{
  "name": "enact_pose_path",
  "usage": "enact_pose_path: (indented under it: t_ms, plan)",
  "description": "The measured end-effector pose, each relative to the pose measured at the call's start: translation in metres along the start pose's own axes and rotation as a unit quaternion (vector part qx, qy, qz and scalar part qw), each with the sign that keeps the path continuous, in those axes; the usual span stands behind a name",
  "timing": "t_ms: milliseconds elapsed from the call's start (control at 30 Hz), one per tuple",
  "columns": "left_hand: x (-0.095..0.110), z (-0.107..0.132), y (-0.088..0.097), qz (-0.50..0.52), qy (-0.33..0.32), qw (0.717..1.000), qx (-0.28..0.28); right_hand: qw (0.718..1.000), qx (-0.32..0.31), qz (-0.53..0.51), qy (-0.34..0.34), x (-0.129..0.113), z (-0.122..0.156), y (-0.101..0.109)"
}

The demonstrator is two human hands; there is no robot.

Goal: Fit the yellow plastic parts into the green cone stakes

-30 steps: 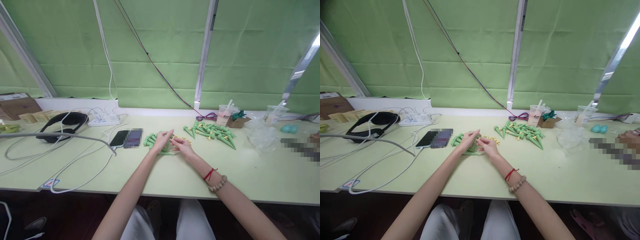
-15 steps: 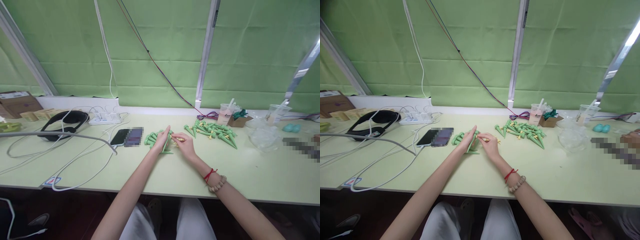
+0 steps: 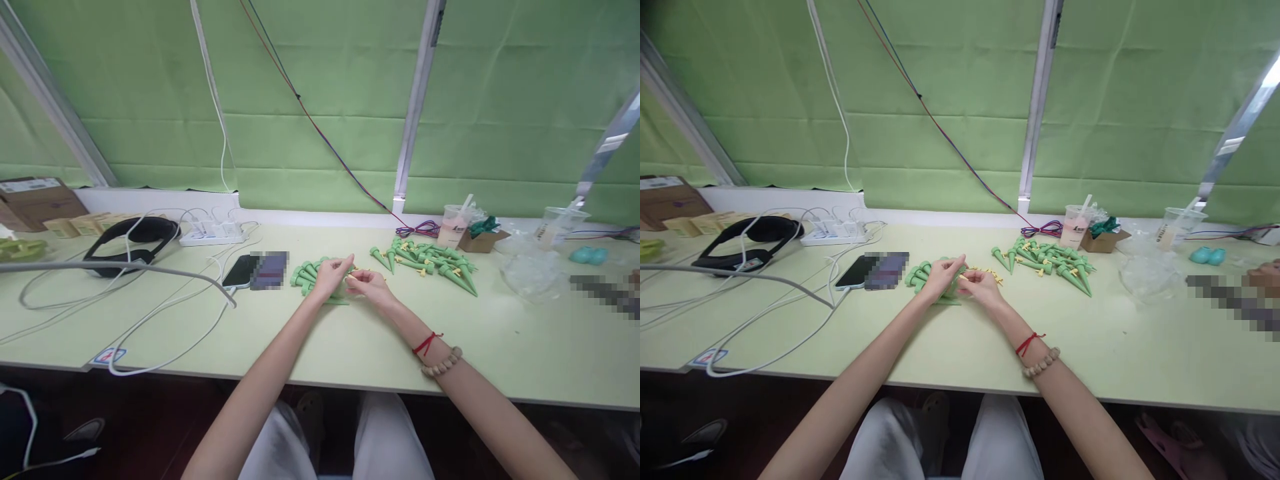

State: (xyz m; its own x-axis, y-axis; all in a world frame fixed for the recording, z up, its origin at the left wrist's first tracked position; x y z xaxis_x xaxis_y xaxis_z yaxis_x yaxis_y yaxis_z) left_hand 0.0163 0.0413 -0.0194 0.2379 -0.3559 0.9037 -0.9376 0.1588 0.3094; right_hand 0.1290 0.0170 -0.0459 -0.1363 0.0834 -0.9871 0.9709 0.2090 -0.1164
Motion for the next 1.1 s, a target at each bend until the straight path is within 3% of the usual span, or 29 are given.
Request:
enact_pose_path:
  t_ms: [100, 167, 233, 300, 367, 467, 633, 733, 833, 900, 967, 1033, 1100]
  plan:
    - [-0.002, 0.000, -0.004, 0.011, 0.019, 1.000, 0.001, 0.984, 0.042, 0.140, 0.105, -0.009, 0.000, 0.004]
    - [-0.002, 0.000, -0.005, 0.029, 0.032, 0.999, -0.002, 0.975, 0.064, 0.164, 0.134, -0.013, 0.001, 0.004]
    - [0.000, 0.000, -0.004, 0.051, 0.030, 0.998, -0.007, 0.990, 0.054, 0.103, 0.076, -0.011, 0.001, 0.003]
    - [0.003, -0.001, -0.001, 0.068, 0.013, 0.998, -0.008, 1.000, -0.003, -0.007, -0.027, -0.005, 0.002, -0.001]
    - [0.006, -0.001, 0.003, 0.077, -0.006, 0.997, -0.004, 0.985, -0.063, -0.118, -0.104, -0.002, 0.004, -0.007]
    - [0.006, 0.000, 0.005, 0.078, -0.008, 0.997, -0.005, 0.961, -0.096, -0.223, -0.132, -0.002, 0.007, -0.010]
    - [0.000, -0.001, 0.003, 0.059, 0.012, 0.998, -0.013, 0.952, -0.088, -0.261, -0.133, 0.000, 0.005, -0.011]
    - [-0.005, -0.003, 0.005, 0.034, 0.042, 0.999, -0.003, 0.971, -0.053, -0.210, -0.103, 0.001, 0.003, -0.011]
    - [-0.006, -0.002, 0.008, 0.008, 0.097, 0.995, -0.005, 0.999, -0.022, -0.046, 0.009, -0.004, 0.002, -0.009]
    - [-0.005, 0.001, 0.010, 0.005, 0.134, 0.991, -0.011, 0.987, -0.003, 0.101, 0.127, -0.012, 0.004, -0.009]
    - [-0.003, 0.003, 0.011, 0.008, 0.154, 0.988, -0.010, 0.956, 0.007, 0.205, 0.211, -0.019, 0.008, -0.010]
    - [-0.001, 0.004, 0.012, 0.021, 0.151, 0.988, 0.003, 0.956, 0.012, 0.213, 0.203, -0.020, 0.008, -0.009]
    - [-0.001, 0.003, 0.012, 0.042, 0.136, 0.990, 0.016, 0.987, 0.001, 0.129, 0.091, -0.015, 0.006, -0.005]
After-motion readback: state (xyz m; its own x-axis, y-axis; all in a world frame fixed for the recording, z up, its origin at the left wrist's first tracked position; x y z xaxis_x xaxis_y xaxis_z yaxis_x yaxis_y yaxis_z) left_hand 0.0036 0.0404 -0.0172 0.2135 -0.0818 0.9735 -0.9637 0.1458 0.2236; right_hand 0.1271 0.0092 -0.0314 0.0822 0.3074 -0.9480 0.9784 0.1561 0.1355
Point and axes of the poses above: each hand's wrist, its own z-axis away from the middle knuckle, its own y-axis out of the back of the hand, x = y × z, the point moved 4 cm from there along -z, towards the middle knuckle, and after that the axes turned 9 degrees about -x, right-handed, at the moved point
